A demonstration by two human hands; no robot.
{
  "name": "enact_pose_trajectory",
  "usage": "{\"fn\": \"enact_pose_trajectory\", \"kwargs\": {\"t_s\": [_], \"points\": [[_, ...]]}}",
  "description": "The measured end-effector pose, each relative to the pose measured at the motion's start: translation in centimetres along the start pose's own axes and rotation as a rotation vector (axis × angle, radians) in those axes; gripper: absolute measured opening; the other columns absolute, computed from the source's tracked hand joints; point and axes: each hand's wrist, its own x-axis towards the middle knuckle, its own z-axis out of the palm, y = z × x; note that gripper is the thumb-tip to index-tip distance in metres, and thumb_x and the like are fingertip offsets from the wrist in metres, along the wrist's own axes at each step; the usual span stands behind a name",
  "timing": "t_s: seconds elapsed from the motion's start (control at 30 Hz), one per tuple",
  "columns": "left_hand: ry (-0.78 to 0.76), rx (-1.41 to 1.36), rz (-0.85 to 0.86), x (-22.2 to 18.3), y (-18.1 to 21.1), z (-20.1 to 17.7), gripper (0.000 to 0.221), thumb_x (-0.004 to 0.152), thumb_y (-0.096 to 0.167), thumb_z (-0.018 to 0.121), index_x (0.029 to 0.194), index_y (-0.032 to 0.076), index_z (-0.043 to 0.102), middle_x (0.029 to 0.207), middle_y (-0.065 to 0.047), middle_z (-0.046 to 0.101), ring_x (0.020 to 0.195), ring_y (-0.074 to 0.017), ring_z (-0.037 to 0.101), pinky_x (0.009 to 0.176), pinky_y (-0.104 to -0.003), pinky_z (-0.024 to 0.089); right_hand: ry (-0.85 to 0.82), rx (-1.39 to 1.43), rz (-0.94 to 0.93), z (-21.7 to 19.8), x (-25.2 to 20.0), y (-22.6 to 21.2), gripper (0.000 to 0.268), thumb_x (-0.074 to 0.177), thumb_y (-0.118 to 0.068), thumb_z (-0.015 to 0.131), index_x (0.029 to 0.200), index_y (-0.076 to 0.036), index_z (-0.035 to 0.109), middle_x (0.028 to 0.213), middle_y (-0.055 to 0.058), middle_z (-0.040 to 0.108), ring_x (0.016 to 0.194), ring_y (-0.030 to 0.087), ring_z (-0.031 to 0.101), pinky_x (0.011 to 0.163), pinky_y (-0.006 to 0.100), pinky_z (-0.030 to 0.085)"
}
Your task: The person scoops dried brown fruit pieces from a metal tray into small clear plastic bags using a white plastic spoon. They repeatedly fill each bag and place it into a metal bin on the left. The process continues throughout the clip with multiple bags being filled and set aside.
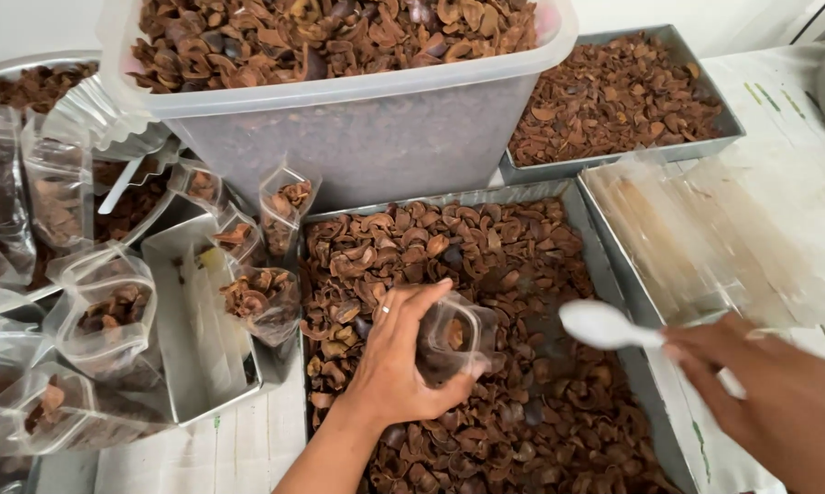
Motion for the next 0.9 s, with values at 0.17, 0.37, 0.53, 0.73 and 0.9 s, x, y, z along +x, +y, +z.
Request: {"fn": "enact_pose_trajectory", "kwargs": {"t_s": [0.17,0.37,0.53,0.73,0.9], "points": [[0.002,0.013,-0.021,0.0,0.0,0.3,0.081,0.084,0.05,0.074,0.143,0.005,0.043,0.115,-0.015,0.061,0.108,-0.0303,0.058,0.093,-0.046,0.049,-0.517,0.122,0.1,6.2,2.7,0.5,0.026,0.101,-0.046,0.044,0.109,-0.033,0.065,0.098,-0.007,0.073,0.086,0.019,0.076,0.074,0.038,0.059],[0.019,0.067,-0.035,-0.1,-0.1,0.6,0.083,0.081,0.051,0.074,0.143,0.003,0.046,0.115,-0.014,0.059,0.107,-0.0285,0.056,0.095,-0.044,0.046,-0.244,0.449,-0.222,10.3,7.1,-3.0,0.021,0.103,-0.026,0.05,0.114,-0.016,0.065,0.094,0.007,0.077,0.084,0.026,0.077,0.079,0.046,0.067],[-0.011,0.055,-0.078,0.1,0.1,0.4,0.083,0.081,0.051,0.074,0.143,0.004,0.046,0.111,-0.014,0.057,0.105,-0.0282,0.055,0.092,-0.044,0.046,-0.208,0.769,-0.342,12.0,8.6,-4.4,0.021,0.098,-0.028,0.06,0.112,-0.015,0.07,0.102,0.002,0.079,0.081,0.023,0.077,0.07,0.036,0.051],[0.013,-0.025,-0.077,0.6,-0.2,0.4,0.082,0.083,0.047,0.075,0.145,0.002,0.044,0.115,-0.016,0.057,0.108,-0.0294,0.057,0.096,-0.044,0.049,-0.473,0.797,-0.138,11.4,9.4,-5.2,0.035,0.096,-0.047,0.053,0.112,-0.024,0.073,0.101,-0.006,0.082,0.081,0.013,0.072,0.076,0.029,0.049],[0.006,-0.041,-0.112,0.6,-0.4,0.2,0.085,0.079,0.042,0.077,0.145,0.001,0.042,0.116,-0.016,0.058,0.107,-0.0276,0.056,0.094,-0.043,0.049,-0.464,0.857,-0.152,9.9,9.8,-5.0,0.038,0.095,-0.046,0.053,0.118,-0.024,0.074,0.115,-0.006,0.082,0.099,0.014,0.078,0.077,0.031,0.06]]}}
